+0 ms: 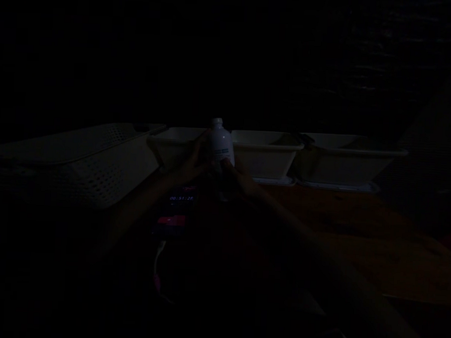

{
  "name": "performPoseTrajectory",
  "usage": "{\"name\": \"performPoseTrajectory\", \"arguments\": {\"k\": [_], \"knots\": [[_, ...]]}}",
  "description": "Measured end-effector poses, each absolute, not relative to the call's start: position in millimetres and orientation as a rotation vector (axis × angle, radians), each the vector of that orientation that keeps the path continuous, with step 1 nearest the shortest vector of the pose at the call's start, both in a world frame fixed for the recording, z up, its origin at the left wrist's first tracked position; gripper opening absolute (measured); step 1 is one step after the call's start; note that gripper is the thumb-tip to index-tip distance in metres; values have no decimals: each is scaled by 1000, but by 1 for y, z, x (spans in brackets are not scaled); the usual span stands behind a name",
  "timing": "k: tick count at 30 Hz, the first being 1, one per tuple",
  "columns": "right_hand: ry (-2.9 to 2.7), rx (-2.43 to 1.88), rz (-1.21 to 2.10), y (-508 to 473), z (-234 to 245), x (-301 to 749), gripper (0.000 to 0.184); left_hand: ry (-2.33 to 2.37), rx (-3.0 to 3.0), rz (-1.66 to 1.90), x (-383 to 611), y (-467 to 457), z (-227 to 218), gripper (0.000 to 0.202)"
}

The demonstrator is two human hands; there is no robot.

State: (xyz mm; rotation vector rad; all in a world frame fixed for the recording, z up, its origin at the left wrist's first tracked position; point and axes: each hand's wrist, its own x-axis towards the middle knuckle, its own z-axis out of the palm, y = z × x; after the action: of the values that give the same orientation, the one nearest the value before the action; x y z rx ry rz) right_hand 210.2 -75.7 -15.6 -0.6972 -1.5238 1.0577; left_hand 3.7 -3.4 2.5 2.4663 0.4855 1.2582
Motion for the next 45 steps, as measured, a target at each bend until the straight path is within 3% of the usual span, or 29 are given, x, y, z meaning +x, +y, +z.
{"name": "performPoseTrajectory", "arguments": {"k": [45], "knots": [[-1546,-664,1022,-72,-22,212,70,543,2493,1236,3,-10,1,94]]}}
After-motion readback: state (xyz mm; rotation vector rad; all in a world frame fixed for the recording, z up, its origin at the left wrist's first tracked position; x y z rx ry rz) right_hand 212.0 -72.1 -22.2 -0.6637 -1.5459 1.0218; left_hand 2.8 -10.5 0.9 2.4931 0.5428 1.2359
